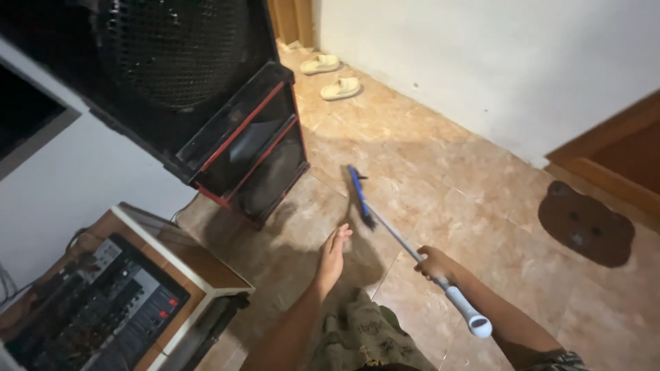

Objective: Sweep the tiled floor using a brush/squeegee tool.

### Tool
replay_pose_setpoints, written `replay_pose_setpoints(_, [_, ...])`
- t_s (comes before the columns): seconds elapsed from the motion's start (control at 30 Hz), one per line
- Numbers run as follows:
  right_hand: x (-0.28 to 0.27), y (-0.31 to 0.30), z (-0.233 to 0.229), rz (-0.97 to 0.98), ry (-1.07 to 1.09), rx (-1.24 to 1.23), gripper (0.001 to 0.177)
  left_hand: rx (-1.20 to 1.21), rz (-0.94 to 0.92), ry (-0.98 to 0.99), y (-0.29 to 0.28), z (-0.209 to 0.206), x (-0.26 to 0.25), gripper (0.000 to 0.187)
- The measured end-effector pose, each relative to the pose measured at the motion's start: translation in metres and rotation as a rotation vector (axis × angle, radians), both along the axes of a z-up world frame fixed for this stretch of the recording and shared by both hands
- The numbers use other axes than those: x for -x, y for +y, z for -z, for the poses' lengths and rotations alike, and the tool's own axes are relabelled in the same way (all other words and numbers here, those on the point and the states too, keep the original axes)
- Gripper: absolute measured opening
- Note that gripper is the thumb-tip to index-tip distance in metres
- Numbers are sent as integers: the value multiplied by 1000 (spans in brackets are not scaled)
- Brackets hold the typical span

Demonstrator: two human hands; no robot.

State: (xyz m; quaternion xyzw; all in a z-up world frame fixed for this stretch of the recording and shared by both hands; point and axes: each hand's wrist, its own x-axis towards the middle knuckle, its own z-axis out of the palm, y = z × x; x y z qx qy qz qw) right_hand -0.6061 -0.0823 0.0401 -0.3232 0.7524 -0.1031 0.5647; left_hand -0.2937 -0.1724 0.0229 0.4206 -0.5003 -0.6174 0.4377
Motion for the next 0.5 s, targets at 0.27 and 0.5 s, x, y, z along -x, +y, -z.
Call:
replay_pose_setpoints(0.27, [-40, 56, -28, 9, -180, -171, 64, 7, 126, -40, -9, 6, 8, 45])
replay_pose_setpoints(0.5, [-9, 88, -13, 86, -144, -171, 60, 9, 201, -107, -3, -15, 21, 46])
